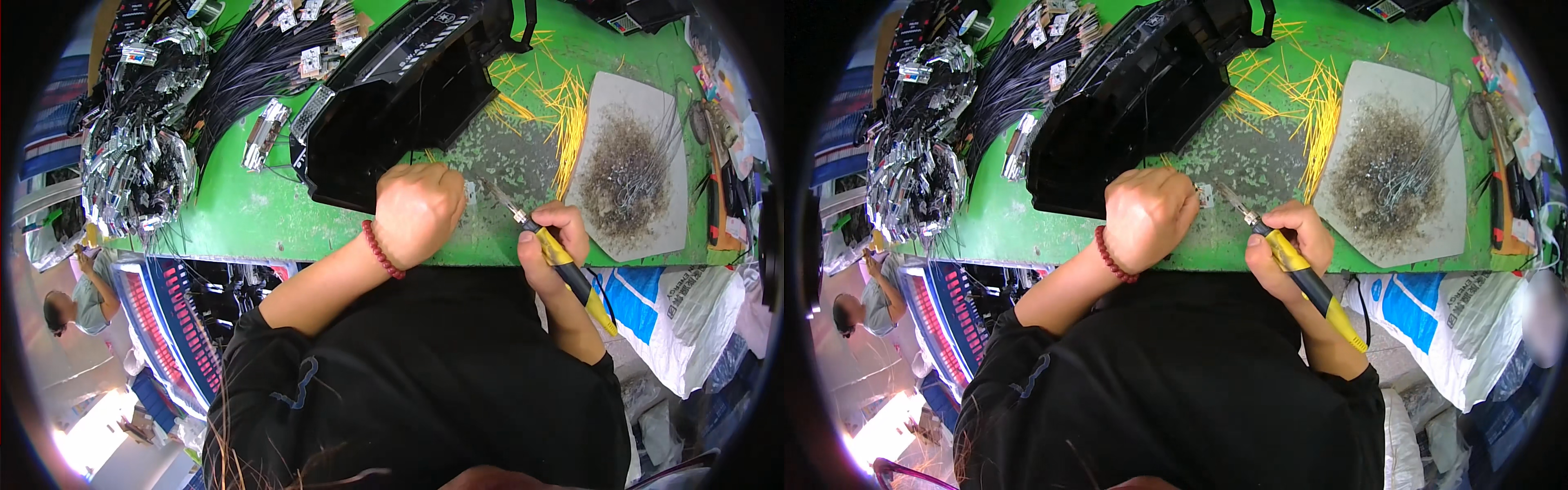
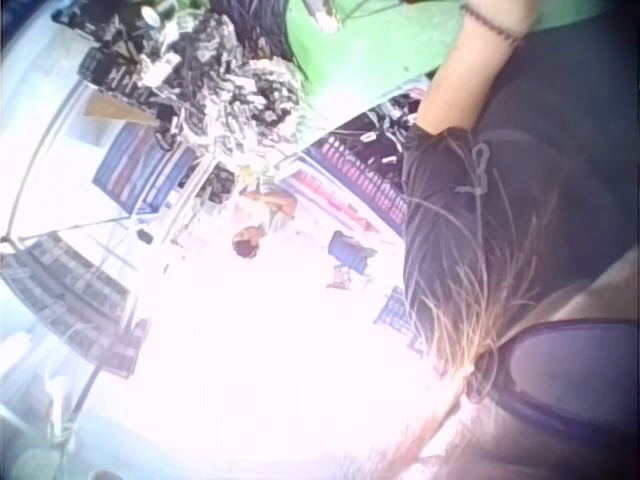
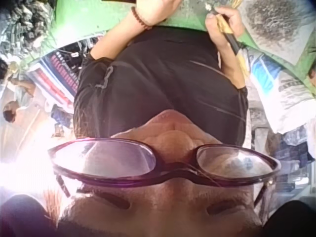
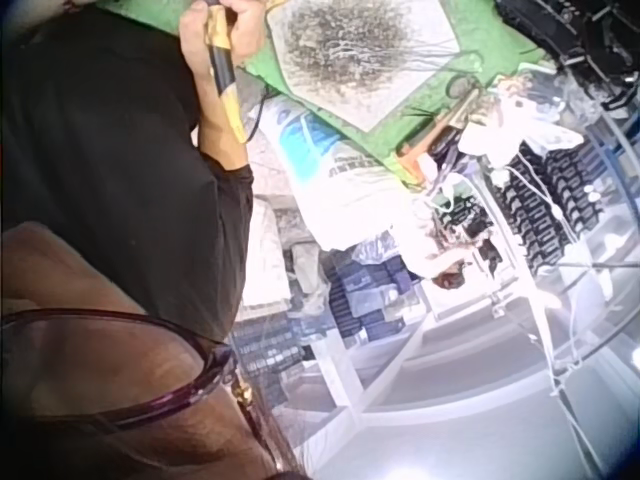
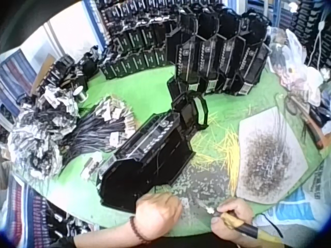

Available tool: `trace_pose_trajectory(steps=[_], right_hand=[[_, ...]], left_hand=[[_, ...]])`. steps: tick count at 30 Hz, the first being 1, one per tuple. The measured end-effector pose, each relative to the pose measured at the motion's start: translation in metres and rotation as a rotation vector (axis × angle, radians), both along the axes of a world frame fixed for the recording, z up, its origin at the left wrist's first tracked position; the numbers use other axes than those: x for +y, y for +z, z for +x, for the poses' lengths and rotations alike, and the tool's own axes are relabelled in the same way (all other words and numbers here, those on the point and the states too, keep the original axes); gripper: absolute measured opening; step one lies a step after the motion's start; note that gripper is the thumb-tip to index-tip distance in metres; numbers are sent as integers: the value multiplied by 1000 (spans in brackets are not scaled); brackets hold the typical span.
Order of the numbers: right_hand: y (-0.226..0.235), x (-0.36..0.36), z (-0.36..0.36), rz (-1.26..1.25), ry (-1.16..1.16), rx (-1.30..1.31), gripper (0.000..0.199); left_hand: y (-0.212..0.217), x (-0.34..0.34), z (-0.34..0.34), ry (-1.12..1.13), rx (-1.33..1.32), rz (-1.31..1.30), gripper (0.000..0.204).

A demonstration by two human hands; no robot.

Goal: The person solders wires to circuit boards and installs them into black plastic housings before placing the finished assemblies into a blue crate. They then continue the process by soldering wires to additional circuit boards.

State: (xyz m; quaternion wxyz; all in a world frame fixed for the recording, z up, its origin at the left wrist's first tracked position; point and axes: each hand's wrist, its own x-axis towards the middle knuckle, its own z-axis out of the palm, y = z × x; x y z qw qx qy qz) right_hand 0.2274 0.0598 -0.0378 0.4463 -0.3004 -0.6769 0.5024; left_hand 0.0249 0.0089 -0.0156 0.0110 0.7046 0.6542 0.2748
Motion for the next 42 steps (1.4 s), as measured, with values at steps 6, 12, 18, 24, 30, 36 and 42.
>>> trace_pose_trajectory(steps=[6,12,18,24,30,36,42], right_hand=[[1,-4,-3,-163,-24,65,29],[13,9,-13,11,97,-175,28],[16,16,-41,142,91,-167,29],[17,31,-47,151,109,-149,31],[11,35,-49,345,-43,-171,27],[2,34,-39,439,171,-371,23],[14,36,-39,486,181,-515,25]], left_hand=[[3,2,-4,4,-22,-48,14],[20,3,-8,67,-247,-129,7],[26,0,-10,37,-391,-100,8],[27,-4,-15,-51,-327,40,20],[12,-3,-13,-9,-166,-99,18],[10,0,-12,-24,-39,-74,16],[39,-8,-16,-108,-218,23,29]])
